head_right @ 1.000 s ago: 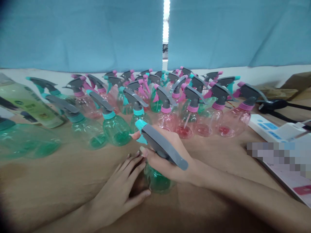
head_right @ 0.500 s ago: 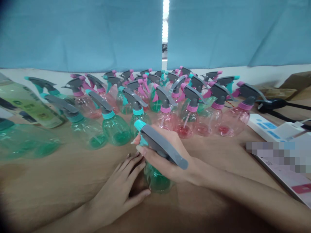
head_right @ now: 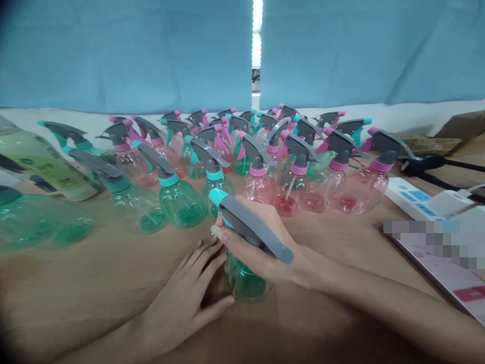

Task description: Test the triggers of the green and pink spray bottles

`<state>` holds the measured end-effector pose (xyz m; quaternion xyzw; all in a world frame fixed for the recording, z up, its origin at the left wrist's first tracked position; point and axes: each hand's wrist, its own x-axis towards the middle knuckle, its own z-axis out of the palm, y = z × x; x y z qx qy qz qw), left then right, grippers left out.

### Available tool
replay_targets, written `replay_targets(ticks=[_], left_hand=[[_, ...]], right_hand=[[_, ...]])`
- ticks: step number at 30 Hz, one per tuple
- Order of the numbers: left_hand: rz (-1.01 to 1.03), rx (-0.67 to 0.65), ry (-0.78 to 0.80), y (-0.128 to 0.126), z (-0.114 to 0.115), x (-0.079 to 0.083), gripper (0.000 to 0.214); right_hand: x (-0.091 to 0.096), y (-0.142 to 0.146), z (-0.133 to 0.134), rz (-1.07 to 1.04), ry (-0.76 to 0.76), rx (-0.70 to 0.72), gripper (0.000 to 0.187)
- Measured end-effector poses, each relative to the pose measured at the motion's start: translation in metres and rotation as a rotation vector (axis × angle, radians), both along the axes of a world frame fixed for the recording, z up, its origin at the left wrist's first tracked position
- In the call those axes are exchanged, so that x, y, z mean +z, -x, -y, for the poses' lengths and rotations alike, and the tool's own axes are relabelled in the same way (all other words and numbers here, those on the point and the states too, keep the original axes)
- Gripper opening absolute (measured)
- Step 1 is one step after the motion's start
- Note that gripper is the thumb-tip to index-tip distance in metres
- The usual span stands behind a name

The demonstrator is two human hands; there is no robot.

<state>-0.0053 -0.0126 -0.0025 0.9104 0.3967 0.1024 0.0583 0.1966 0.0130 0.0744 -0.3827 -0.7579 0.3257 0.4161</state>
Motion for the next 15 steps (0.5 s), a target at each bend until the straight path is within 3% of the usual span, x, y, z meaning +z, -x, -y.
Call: replay_targets(ticks=[15], left_hand=[[0.024, 0.006, 0.021, -0.0003, 0.0005, 0.0004, 0.065]], right_hand=[[0.001, 0.0016, 0.0014, -0.049, 0.061, 0.014, 0.019]])
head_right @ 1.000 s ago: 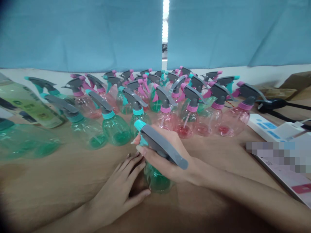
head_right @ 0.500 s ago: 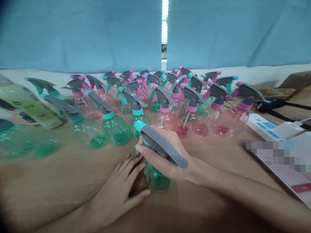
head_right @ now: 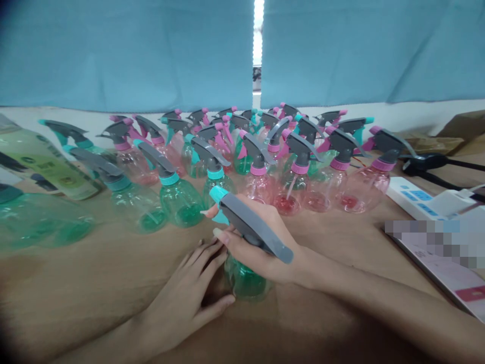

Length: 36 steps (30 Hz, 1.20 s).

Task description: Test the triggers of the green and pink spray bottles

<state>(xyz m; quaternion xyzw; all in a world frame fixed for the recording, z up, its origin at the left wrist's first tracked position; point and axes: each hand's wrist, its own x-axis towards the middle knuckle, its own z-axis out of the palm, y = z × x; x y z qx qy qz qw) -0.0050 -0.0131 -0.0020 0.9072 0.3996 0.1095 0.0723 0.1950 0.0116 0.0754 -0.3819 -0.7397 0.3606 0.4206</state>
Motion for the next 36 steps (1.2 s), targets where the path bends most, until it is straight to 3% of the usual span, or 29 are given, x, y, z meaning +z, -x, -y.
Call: replay_targets(ticks=[9, 18, 36], left_hand=[[0.0, -0.002, -0.011, -0.0006, -0.0004, 0.0, 0.064], [0.01, 0.001, -0.014, -0.0007, 0.0, 0.0002, 0.064], [-0.024, -0.004, -0.019, -0.0008, 0.0002, 0.0007, 0.065]], right_hand=[[-0.0055, -0.0009, -0.0024, 0.016, -0.028, -0.01, 0.023], [0.0038, 0.0009, -0.0006, 0.032, -0.056, -0.003, 0.021], [-0.0011, 0.0, -0.0019, 0.031, -0.006, 0.045, 0.023]])
